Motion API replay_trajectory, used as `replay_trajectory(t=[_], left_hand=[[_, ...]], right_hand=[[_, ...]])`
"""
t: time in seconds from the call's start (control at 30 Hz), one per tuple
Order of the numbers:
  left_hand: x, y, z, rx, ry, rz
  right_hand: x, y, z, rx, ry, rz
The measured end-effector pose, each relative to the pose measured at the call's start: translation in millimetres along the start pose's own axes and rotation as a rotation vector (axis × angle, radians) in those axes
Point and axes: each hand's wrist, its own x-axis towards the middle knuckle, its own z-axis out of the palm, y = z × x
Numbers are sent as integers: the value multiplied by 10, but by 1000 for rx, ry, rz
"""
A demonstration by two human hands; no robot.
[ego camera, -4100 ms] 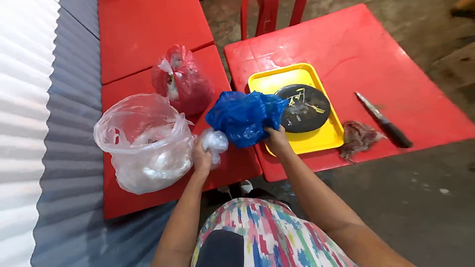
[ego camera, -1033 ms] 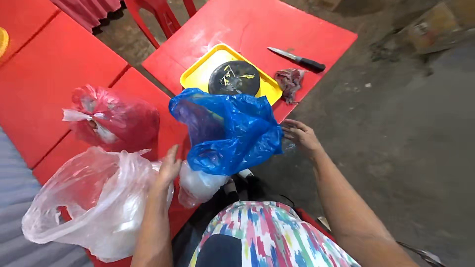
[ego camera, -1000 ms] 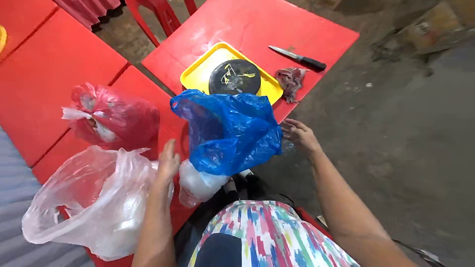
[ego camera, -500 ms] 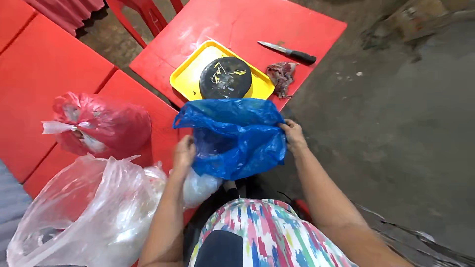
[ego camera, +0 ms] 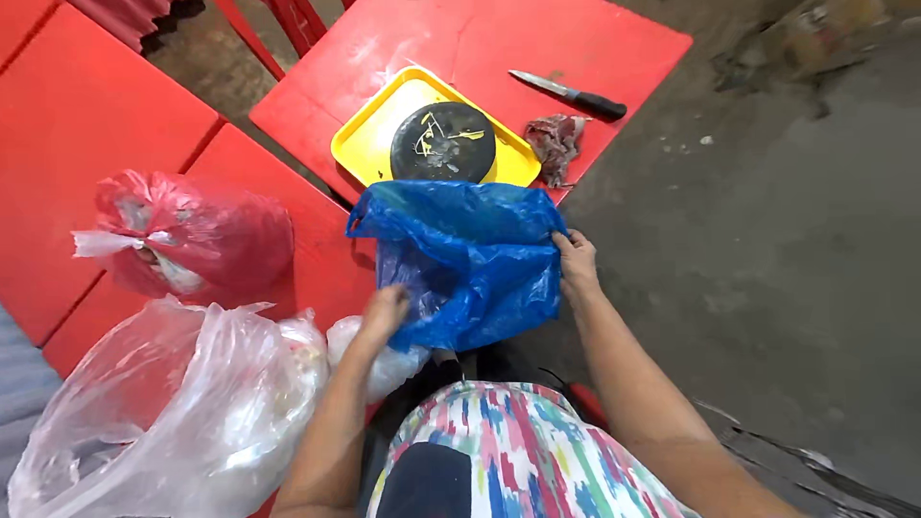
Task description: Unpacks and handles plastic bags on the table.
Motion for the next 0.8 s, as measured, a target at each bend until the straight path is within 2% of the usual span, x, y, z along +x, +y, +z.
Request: replay_trajectory(t=[0.07,0.1,0.2,0.27,0.3,0.37,0.47,0.53,0.6,0.67,0.73,0.8], left_hand=[[-30,-80,-165,-93,146,-17],[-66,39,-189,-104,145,-3],[-219,603,71,138,-15,141],[-272,694,317,265,-74,221],[-271,618,337,263,-99,211],[-278,273,153,174,-45,114],[-423,-300,-377,186,203,-136],[-526,-387,-663,223,345,-308],[-544,-275,-769,243,530,-297],[-475,21,-745,241,623,-181],[-322,381,-598,196,555,-89],[-86,579,-335,51,412,-70]], right_hand=[[3,25,-43,24,98,31],[-18,40,2,53,115,46],[-130,58,250,116,65,59],[-156,24,343,131,30,49],[-122,-5,335,126,33,37],[10,-42,193,101,83,-7],[130,-40,-110,70,144,-32],[126,-3,-98,112,122,-32],[57,73,-2,133,22,-24],[-49,136,138,141,-104,36],[-145,162,259,163,-200,95],[-212,172,334,144,-264,97]])
